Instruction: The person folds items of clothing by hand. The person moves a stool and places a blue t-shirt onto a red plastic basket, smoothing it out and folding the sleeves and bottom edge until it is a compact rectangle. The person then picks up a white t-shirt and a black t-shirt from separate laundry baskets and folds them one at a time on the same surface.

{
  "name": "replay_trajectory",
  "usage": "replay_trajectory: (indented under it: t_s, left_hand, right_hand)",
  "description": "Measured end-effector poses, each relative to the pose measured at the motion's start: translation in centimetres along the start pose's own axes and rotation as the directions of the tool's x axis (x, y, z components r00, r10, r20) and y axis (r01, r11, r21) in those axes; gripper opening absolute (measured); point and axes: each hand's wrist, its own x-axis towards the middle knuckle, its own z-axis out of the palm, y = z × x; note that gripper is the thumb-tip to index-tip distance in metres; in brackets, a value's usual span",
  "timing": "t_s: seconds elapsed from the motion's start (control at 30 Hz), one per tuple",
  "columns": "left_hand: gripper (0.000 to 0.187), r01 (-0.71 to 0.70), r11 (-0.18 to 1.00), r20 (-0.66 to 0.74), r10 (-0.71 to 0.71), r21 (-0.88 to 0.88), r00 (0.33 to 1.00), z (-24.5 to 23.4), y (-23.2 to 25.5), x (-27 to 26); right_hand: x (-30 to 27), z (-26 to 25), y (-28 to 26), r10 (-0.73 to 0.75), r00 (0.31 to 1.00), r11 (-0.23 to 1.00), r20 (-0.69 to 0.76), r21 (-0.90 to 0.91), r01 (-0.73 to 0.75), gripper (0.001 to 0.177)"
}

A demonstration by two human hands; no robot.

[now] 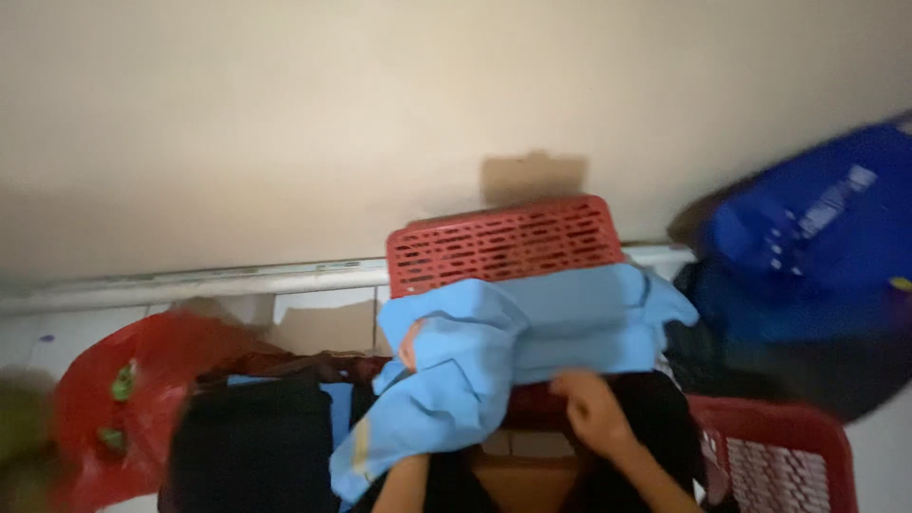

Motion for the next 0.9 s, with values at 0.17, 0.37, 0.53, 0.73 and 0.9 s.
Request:
replay_trajectory:
  t_s: [0.17, 0.37, 0.53, 0.73, 0.9]
  left_hand:
    - [0.04, -0.134, 0.991, -0.34, 0.131, 0.015, 0.931, -0.1, -2.8, -3.1]
    - [0.04, -0.064, 0.992, -0.348, 0.022, -0.11, 0.937, -4.9, -4.9, -5.9]
    - [0.045, 0.372, 0.791, 0.305, -0.245, -0.487, 0.92, -8.3, 0.2, -2.9]
    - [0.05, 0.674, 0.549, 0.732, -0.155, -0.494, 0.663, -12.9, 5.6, -2.1]
    - [0.059, 0.081, 0.972, 0.152, -0.048, -0.22, 0.987, -7.9, 4.7, 4.7]
  right_hand:
    - [3.8, -4.4, 11.5, 0.251, 0.835, 0.944, -0.489, -0.068, -0.324, 0.025]
    - [8.5, -7.1, 20.0, 0.733, 0.497, 0.596, -0.464, 0.084, -0.799, 0.078]
    - [7.8, -9.0, 24.7, 0.967, 0.238, 0.247, -0.095, 0.104, -0.963, 0.095]
    - [5.4, -9.2, 25.5, 0.964, 0.252, 0.163, 0.086, 0.558, -0.814, 0.044]
    - [5.6, -11.3, 25.1, 0.596, 0.605, 0.769, -0.528, 0.156, -0.62, 0.023]
